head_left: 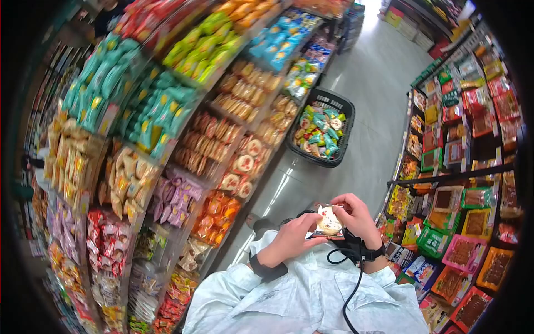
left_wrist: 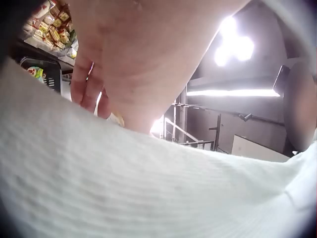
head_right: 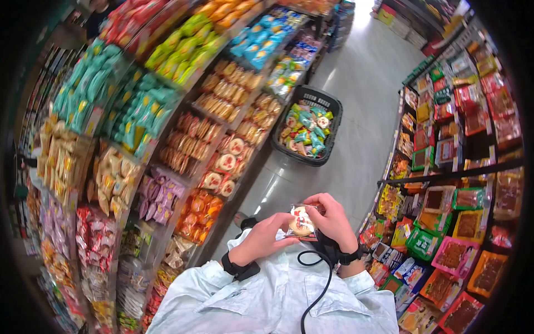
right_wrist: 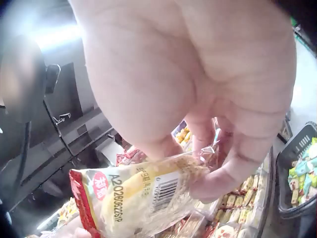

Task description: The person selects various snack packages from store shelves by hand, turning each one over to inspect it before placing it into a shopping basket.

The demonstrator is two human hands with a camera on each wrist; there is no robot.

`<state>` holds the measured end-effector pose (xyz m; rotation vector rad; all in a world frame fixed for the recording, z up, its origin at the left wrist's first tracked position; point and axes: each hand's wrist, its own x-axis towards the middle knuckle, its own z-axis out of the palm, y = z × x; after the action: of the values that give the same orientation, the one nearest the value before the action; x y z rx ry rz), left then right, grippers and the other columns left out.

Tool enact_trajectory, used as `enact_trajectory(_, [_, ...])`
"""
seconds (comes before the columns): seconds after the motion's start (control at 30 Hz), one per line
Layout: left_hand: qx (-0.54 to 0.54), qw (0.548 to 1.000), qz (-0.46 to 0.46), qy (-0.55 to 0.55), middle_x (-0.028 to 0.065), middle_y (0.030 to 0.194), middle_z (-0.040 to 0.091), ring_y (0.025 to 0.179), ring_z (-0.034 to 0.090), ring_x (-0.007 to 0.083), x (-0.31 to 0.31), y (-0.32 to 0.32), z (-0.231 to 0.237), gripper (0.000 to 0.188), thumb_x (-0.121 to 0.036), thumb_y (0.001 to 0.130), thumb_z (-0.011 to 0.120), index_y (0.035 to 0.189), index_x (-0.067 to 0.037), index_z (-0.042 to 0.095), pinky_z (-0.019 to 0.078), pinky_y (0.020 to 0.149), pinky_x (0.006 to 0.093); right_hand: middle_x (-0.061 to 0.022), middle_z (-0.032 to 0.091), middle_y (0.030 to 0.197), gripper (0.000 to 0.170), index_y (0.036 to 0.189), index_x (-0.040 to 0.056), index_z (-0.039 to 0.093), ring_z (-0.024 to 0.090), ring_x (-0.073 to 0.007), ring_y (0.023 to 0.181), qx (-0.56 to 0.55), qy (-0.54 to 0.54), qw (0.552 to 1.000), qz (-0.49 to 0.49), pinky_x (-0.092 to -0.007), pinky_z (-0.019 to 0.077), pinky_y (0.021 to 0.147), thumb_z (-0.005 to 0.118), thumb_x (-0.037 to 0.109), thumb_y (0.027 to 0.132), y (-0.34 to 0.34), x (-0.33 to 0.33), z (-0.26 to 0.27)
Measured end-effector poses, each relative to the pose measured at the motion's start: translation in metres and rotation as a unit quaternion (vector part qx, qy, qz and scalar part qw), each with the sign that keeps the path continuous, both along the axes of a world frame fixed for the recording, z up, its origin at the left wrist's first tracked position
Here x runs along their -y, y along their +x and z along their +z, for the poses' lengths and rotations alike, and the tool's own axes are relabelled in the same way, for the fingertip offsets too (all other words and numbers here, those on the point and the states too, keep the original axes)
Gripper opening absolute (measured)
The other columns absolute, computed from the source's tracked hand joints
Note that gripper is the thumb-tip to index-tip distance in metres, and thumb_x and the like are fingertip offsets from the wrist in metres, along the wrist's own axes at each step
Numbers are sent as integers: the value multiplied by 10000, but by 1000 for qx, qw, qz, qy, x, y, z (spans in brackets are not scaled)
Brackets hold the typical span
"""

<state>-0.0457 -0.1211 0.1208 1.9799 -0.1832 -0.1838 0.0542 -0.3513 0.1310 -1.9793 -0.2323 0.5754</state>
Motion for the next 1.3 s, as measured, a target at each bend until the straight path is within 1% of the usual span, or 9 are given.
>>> enact_trajectory(0.17, [-53,998,1,25,102,1003,741,923,752,308,52,46,6,496,-307,919,904,1225,-70,595,592,811,431,-91,753,1106,245,1254,22,735,767,-179,963,1,65,997,-49,-317,607,846,725,97,1021,27,67,-9])
enact_trajectory(0.4, [-38,989,-117,83,117,947,711,859,729,332,88,96,3,486,-293,890,941,1072,-62,554,577,748,427,-133,755,1186,263,1256,-12,710,793,-215,1055,-24,85,989,-116,-327,630,916,747,40,1001,56,100,-12])
enact_trajectory(0.93, [63,988,-128,59,100,827,654,793,690,348,63,295,-2,531,-334,865,925,1085,-69,520,536,693,480,-122,763,1168,232,1196,-43,707,776,-196,1061,51,56,990,-120,-341,624,972,775,46,992,245,75,10])
enact_trajectory(1.07, [69,993,-73,56,101,819,675,785,712,347,55,323,-6,504,-324,874,940,1046,-67,542,547,682,474,-111,770,1147,250,1233,-25,685,767,-183,1091,58,64,994,-74,-339,618,998,767,46,1008,286,64,14])
enact_trajectory(1.17, [41,986,119,105,109,818,690,741,712,349,50,345,-17,477,-279,902,921,1100,-61,546,550,663,480,-112,779,970,234,1168,-19,704,796,-192,952,79,-3,994,-75,-330,638,887,797,95,985,318,65,28])
enact_trajectory(1.2, [-1,967,215,134,114,819,706,713,713,346,44,358,-22,432,-233,928,894,1120,-58,550,551,646,476,-66,726,779,237,1141,4,702,757,-168,769,49,-65,992,-92,-330,606,736,807,149,986,330,74,33])
enact_trajectory(1.23, [9,952,274,134,103,809,705,714,713,320,30,370,-28,396,-207,948,869,1125,-59,546,553,658,448,-58,696,741,235,1140,15,703,718,-164,718,66,-100,988,-100,-335,577,698,805,162,988,340,85,32])
enact_trajectory(1.27, [-9,936,332,116,140,877,747,802,743,390,20,375,-31,371,-270,983,827,1149,-73,560,557,688,498,-50,667,704,234,1139,26,704,679,-159,666,84,-135,982,-107,-340,547,659,804,176,989,351,96,31])
enact_trajectory(1.3, [-18,916,385,108,120,846,719,766,729,341,12,379,-33,374,-260,992,824,1145,-73,539,552,686,467,-42,637,666,233,1138,37,705,640,-155,614,101,-168,974,-114,-345,518,621,802,189,991,363,108,28])
